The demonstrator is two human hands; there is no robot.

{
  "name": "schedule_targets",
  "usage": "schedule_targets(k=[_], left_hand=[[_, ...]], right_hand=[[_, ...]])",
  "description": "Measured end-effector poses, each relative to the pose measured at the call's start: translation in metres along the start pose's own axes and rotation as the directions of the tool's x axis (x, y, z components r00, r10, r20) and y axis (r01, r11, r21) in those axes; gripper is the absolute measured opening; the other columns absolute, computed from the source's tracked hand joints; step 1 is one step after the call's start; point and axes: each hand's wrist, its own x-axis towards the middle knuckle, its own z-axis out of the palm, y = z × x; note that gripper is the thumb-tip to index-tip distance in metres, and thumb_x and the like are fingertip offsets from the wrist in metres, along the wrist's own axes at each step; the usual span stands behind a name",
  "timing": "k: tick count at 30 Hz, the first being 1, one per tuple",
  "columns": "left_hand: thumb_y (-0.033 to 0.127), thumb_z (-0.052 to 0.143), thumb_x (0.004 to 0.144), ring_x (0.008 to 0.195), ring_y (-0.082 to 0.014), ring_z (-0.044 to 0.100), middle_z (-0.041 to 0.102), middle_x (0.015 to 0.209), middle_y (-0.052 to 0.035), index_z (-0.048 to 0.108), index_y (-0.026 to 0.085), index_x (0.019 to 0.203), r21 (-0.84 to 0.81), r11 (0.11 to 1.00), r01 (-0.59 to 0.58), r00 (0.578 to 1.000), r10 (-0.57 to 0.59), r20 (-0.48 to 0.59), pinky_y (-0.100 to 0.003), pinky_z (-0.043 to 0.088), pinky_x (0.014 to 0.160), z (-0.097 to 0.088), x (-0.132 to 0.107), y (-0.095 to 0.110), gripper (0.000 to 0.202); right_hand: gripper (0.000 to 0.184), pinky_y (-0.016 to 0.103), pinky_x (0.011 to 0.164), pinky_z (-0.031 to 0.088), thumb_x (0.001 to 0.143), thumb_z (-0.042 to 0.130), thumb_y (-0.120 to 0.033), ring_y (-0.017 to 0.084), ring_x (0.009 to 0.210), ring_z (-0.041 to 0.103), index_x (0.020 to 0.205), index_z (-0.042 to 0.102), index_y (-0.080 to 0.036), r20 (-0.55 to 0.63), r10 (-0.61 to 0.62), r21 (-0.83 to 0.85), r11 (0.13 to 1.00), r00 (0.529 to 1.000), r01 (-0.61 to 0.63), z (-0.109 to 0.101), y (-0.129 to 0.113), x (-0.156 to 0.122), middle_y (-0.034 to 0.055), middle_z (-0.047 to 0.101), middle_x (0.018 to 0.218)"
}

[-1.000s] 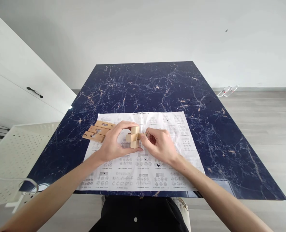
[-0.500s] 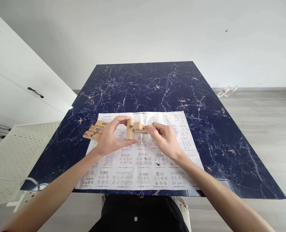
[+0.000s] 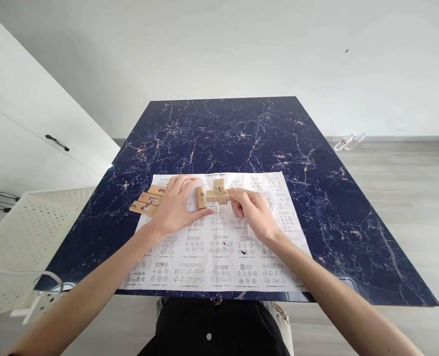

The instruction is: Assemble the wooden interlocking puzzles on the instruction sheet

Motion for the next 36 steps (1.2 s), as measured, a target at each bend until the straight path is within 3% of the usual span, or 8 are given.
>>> schedule_targets(k=[3, 6, 10, 14, 21, 27, 32, 36], left_hand=[[0.068, 0.075, 0.094, 0.141, -0.0367, 0.054, 0.057, 0.154, -0.0156, 0.051, 0.027, 0.151, -0.225, 0.969, -0.103, 0.995, 0.098, -0.033, -0.054, 0.047, 0.119, -0.004, -0.001, 0.006, 0.075], [0.064, 0.064, 0.103, 0.121, -0.0294, 0.068, 0.067, 0.142, -0.0130, 0.054, 0.028, 0.151, -0.409, 0.899, -0.158, 0.986, 0.164, -0.022, -0.044, 0.056, 0.106, -0.005, -0.003, 0.012, 0.061], [0.056, 0.051, 0.112, 0.089, -0.0217, 0.071, 0.076, 0.105, -0.0072, 0.070, 0.023, 0.125, -0.469, 0.880, -0.075, 0.996, 0.089, 0.009, -0.034, 0.057, 0.083, -0.003, -0.006, 0.018, 0.040], [0.055, 0.051, 0.112, 0.077, -0.0183, 0.065, 0.073, 0.090, -0.0035, 0.070, 0.021, 0.104, -0.499, 0.865, 0.055, 0.998, -0.030, 0.059, -0.031, 0.052, 0.075, -0.006, -0.003, 0.023, 0.040], [0.055, 0.052, 0.111, 0.068, -0.0146, 0.056, 0.063, 0.077, 0.0000, 0.064, 0.021, 0.083, -0.633, 0.749, 0.196, 0.976, -0.086, 0.201, -0.030, 0.047, 0.069, -0.023, 0.004, 0.031, 0.046], [0.057, 0.053, 0.109, 0.060, -0.0139, 0.055, 0.062, 0.070, 0.0006, 0.060, 0.020, 0.077, -0.654, 0.712, 0.254, 0.965, -0.136, 0.226, -0.030, 0.047, 0.062, -0.029, 0.006, 0.029, 0.049], [0.054, 0.055, 0.107, 0.057, -0.0126, 0.054, 0.064, 0.065, 0.0009, 0.057, 0.020, 0.073, -0.458, 0.840, 0.291, 0.945, -0.326, 0.002, -0.026, 0.042, 0.057, -0.027, 0.007, 0.016, 0.048], [0.045, 0.060, 0.103, 0.053, -0.0116, 0.054, 0.063, 0.059, 0.0016, 0.053, 0.020, 0.066, -0.209, 0.943, 0.259, 0.945, -0.293, -0.148, -0.026, 0.039, 0.055, -0.024, 0.007, 0.008, 0.045]], right_hand=[[0.059, 0.031, 0.051, 0.033, 0.109, 0.054, -0.054, 0.014, 0.053, 0.033, 0.059, 0.042, -0.024, 0.021, 0.003, -0.042, 0.999, 1.000, -0.002, 0.003, -0.002, -0.002, -0.0026, 0.040, 0.057], [0.058, 0.030, 0.049, 0.031, 0.107, 0.057, -0.056, 0.013, 0.052, 0.033, 0.061, 0.044, -0.024, 0.066, 0.001, -0.091, 0.996, 0.998, 0.005, 0.007, -0.004, -0.004, -0.0033, 0.040, 0.059], [0.056, 0.029, 0.048, 0.027, 0.108, 0.054, -0.057, 0.012, 0.052, 0.032, 0.065, 0.043, -0.023, 0.137, -0.024, -0.179, 0.983, 0.990, 0.048, 0.011, -0.003, -0.005, -0.0043, 0.039, 0.060], [0.054, 0.029, 0.050, 0.030, 0.110, 0.051, -0.055, 0.013, 0.053, 0.036, 0.067, 0.045, -0.023, 0.152, -0.160, -0.267, 0.944, 0.975, 0.196, 0.013, -0.003, -0.007, -0.0030, 0.045, 0.061], [0.025, 0.032, 0.055, 0.042, 0.109, 0.053, -0.033, 0.017, 0.061, 0.049, 0.087, 0.057, -0.024, 0.263, -0.555, -0.335, 0.715, 0.789, 0.614, 0.015, -0.010, -0.012, -0.0003, 0.055, 0.071], [0.012, 0.037, 0.065, 0.054, 0.110, 0.053, -0.028, 0.021, 0.074, 0.062, 0.110, 0.064, -0.023, 0.275, -0.670, -0.251, 0.642, 0.689, 0.725, 0.014, -0.007, -0.013, 0.0057, 0.069, 0.090], [0.014, 0.034, 0.060, 0.050, 0.112, 0.051, -0.027, 0.019, 0.069, 0.060, 0.112, 0.064, -0.022, 0.096, -0.659, -0.399, 0.661, 0.746, 0.635, 0.013, -0.005, -0.011, 0.0039, 0.065, 0.085], [0.013, 0.032, 0.056, 0.047, 0.110, 0.060, -0.025, 0.015, 0.062, 0.056, 0.114, 0.069, -0.017, -0.005, -0.605, -0.602, 0.637, 0.796, 0.481, 0.011, 0.004, -0.004, 0.0038, 0.067, 0.085]])
